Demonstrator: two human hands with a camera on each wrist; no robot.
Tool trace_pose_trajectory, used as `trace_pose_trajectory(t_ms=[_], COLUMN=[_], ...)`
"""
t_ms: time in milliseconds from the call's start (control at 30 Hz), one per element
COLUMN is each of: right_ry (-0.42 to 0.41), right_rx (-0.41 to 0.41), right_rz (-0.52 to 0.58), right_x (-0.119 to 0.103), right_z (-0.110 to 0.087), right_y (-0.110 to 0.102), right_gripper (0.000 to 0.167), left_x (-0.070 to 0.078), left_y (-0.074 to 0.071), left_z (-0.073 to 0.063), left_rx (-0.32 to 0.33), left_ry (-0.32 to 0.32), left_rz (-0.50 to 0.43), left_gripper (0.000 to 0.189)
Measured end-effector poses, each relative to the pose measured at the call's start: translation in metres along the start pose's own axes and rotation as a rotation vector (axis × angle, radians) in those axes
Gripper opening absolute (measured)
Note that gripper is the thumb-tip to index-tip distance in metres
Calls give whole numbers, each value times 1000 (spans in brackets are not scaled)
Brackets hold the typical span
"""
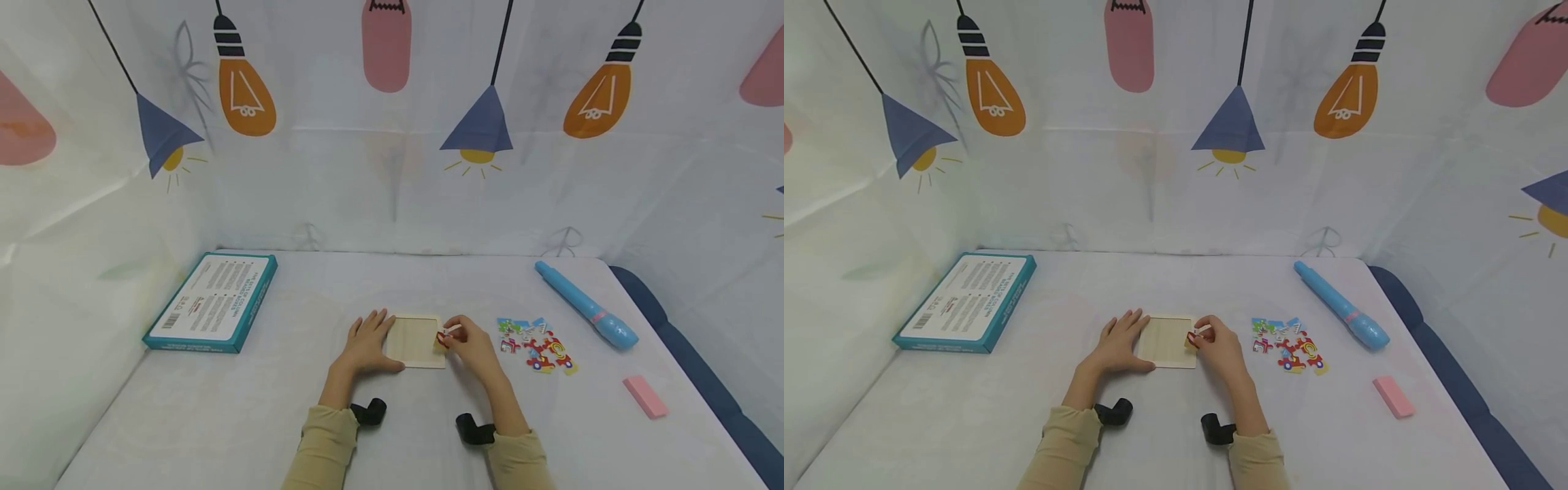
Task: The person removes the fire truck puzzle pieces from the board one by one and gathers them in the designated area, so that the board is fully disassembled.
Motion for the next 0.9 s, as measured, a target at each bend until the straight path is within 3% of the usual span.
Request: trace_pose_trajectory(t_ms=[233, 567, 900], right_ry=[84, 135, 219], right_rx=[-8, -15, 21], right_rz=[-55, -122, -248], right_x=[24, 46, 67], right_z=[-4, -20, -30], right_y=[-27, -69, -94], right_gripper=[20, 23, 25], left_x=[2, 1, -3], left_y=[0, 0, 4], left_z=[0, 2, 1], left_rx=[-8, -12, -16], left_ry=[6, 0, -6], left_rz=[1, 2, 8], left_gripper=[98, 98, 98])
Point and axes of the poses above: each hand's wrist, its own z-axis towards the middle knuckle, its own y-axis out of the palm, x = y × z, the point moved 10 cm from there along z, towards the middle knuckle, and after that the axes turned 4 degrees about z, right-handed, at the moved point
